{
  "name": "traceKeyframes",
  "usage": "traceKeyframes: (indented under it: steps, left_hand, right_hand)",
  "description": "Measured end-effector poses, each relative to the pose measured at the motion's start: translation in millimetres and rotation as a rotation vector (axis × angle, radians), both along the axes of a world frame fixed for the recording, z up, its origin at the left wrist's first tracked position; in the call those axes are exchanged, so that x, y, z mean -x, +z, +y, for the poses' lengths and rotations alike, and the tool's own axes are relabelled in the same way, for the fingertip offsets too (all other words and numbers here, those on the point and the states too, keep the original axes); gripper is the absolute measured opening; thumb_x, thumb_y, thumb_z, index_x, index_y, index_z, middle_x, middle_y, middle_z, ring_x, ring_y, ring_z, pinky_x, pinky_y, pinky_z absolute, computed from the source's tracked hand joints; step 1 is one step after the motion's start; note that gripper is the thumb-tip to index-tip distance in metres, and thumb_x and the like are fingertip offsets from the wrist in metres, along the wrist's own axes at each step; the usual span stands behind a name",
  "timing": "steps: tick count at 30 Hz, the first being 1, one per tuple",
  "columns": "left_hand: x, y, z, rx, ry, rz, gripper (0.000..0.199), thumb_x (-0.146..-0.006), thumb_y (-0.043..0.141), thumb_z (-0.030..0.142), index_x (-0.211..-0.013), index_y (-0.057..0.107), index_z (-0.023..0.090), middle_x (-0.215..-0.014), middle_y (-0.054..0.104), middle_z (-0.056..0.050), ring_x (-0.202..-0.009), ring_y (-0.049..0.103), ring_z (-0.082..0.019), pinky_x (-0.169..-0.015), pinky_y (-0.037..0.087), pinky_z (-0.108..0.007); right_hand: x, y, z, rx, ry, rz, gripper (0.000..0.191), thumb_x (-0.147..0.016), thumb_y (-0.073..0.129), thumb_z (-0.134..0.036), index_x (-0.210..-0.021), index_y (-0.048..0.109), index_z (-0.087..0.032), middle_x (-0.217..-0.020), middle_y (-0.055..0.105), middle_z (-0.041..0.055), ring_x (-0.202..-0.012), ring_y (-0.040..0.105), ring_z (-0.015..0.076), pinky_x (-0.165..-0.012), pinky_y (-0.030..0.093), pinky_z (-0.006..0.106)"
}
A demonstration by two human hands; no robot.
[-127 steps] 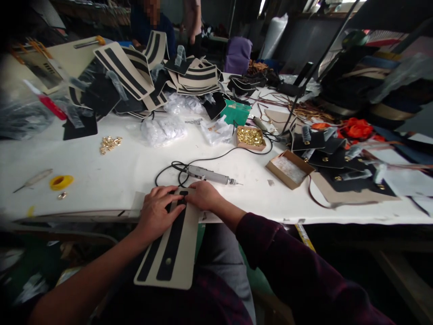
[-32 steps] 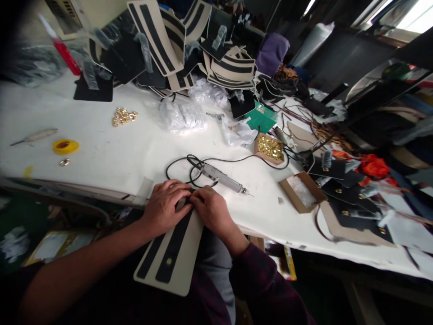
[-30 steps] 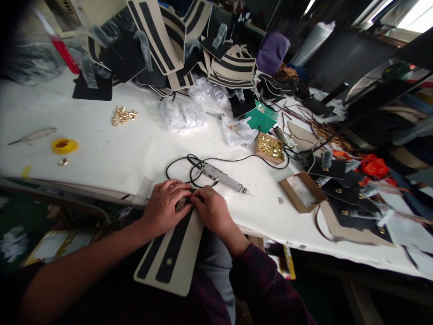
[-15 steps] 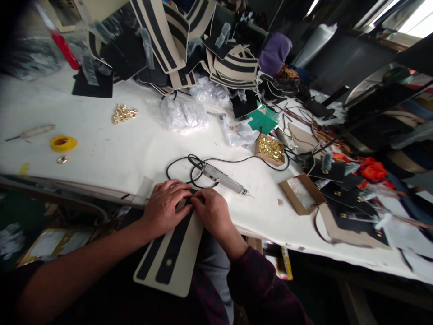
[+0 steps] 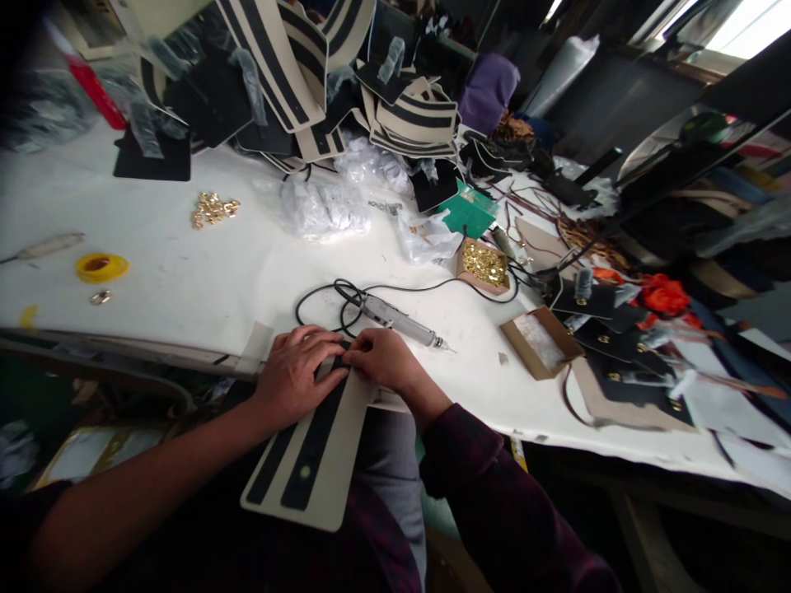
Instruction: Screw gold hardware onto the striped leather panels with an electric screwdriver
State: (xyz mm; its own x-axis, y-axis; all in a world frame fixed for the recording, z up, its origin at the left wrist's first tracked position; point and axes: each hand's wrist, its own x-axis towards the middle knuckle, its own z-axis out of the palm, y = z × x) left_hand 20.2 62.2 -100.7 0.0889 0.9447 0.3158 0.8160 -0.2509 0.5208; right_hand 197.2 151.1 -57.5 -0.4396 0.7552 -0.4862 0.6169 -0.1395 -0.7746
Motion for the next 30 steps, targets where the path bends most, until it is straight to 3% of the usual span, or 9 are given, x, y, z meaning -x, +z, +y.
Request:
traceKeyframes:
  steps: [9, 15, 19, 20, 22, 24, 26, 30]
  left_hand:
    - [1, -3.2, 0, -0.028, 0.001, 0.001, 0.022, -0.09, 0.075, 0.032, -0.111, 0.071, 0.027, -0.133, 0.075, -0.005, -0.131, 0.058, -0.034, -0.103, 0.045, -0.054]
    - [0, -1.2, 0, -0.035, -0.005, 0.018, 0.022, -0.09, 0.075, 0.032, -0.111, 0.071, 0.027, -0.132, 0.075, -0.005, -0.13, 0.058, -0.032, -0.102, 0.045, -0.053]
    - [0, -0.7, -1, -0.043, 0.002, 0.024, 0.02, -0.091, 0.075, 0.032, -0.11, 0.071, 0.027, -0.132, 0.075, -0.004, -0.13, 0.058, -0.032, -0.102, 0.045, -0.053]
    - [0, -0.8, -1, -0.044, 0.002, 0.023, 0.02, -0.091, 0.075, 0.032, -0.11, 0.071, 0.028, -0.132, 0.075, -0.004, -0.13, 0.058, -0.032, -0.102, 0.045, -0.053]
    - [0, -1.3, -1, -0.041, -0.004, 0.022, 0.02, -0.092, 0.074, 0.032, -0.111, 0.072, 0.029, -0.133, 0.075, -0.003, -0.13, 0.058, -0.031, -0.103, 0.044, -0.052]
    - [0, -1.5, -1, -0.039, -0.013, 0.018, 0.019, -0.093, 0.073, 0.033, -0.111, 0.073, 0.029, -0.133, 0.075, -0.003, -0.13, 0.058, -0.031, -0.103, 0.044, -0.053]
    - [0, -1.3, -1, -0.037, -0.014, 0.013, 0.017, -0.093, 0.073, 0.032, -0.11, 0.073, 0.029, -0.132, 0.075, -0.003, -0.129, 0.058, -0.031, -0.103, 0.044, -0.053]
    - [0, -0.2, -1, -0.033, -0.006, 0.013, 0.018, -0.093, 0.073, 0.032, -0.11, 0.073, 0.03, -0.132, 0.075, -0.002, -0.129, 0.058, -0.031, -0.103, 0.044, -0.052]
  right_hand:
    - [-3, -3.4, -11, -0.248, -0.019, -0.02, 0.013, -0.08, 0.073, -0.031, -0.078, 0.073, -0.019, -0.062, 0.064, -0.0038, -0.056, 0.053, 0.0109, -0.055, 0.037, 0.023]
    - [-5, -2.9, -11, -0.179, -0.027, 0.026, 0.017, -0.084, 0.071, -0.034, -0.08, 0.074, -0.018, -0.058, 0.062, -0.0044, -0.054, 0.051, 0.0105, -0.054, 0.038, 0.023]
    - [-12, 0.8, -12, -0.134, -0.049, 0.088, 0.022, -0.088, 0.069, -0.04, -0.086, 0.073, -0.018, -0.063, 0.065, -0.0022, -0.056, 0.058, 0.0132, -0.054, 0.043, 0.025]
    - [-16, 2.4, -11, -0.18, -0.074, 0.104, 0.023, -0.09, 0.068, -0.041, -0.088, 0.073, -0.019, -0.067, 0.067, -0.001, -0.059, 0.06, 0.0144, -0.057, 0.046, 0.026]
    - [-27, 5.5, -7, -0.42, -0.154, 0.077, 0.022, -0.091, 0.069, -0.041, -0.092, 0.074, -0.019, -0.081, 0.072, 0.003, -0.069, 0.065, 0.0176, -0.065, 0.051, 0.03]
    - [-39, 6.7, 2, -0.745, -0.195, -0.062, 0.022, -0.091, 0.072, -0.038, -0.103, 0.076, -0.021, -0.104, 0.075, 0.0089, -0.09, 0.068, 0.0238, -0.081, 0.054, 0.036]
    - [-50, 4.8, 15, -0.935, -0.136, -0.268, 0.032, -0.089, 0.076, -0.035, -0.118, 0.075, -0.021, -0.123, 0.071, 0.0138, -0.11, 0.065, 0.0311, -0.095, 0.051, 0.043]
    - [-64, -3.5, 39, -0.85, 0.116, -0.504, 0.042, -0.089, 0.077, -0.033, -0.129, 0.071, -0.022, -0.122, 0.072, 0.0156, -0.112, 0.062, 0.0345, -0.091, 0.049, 0.042]
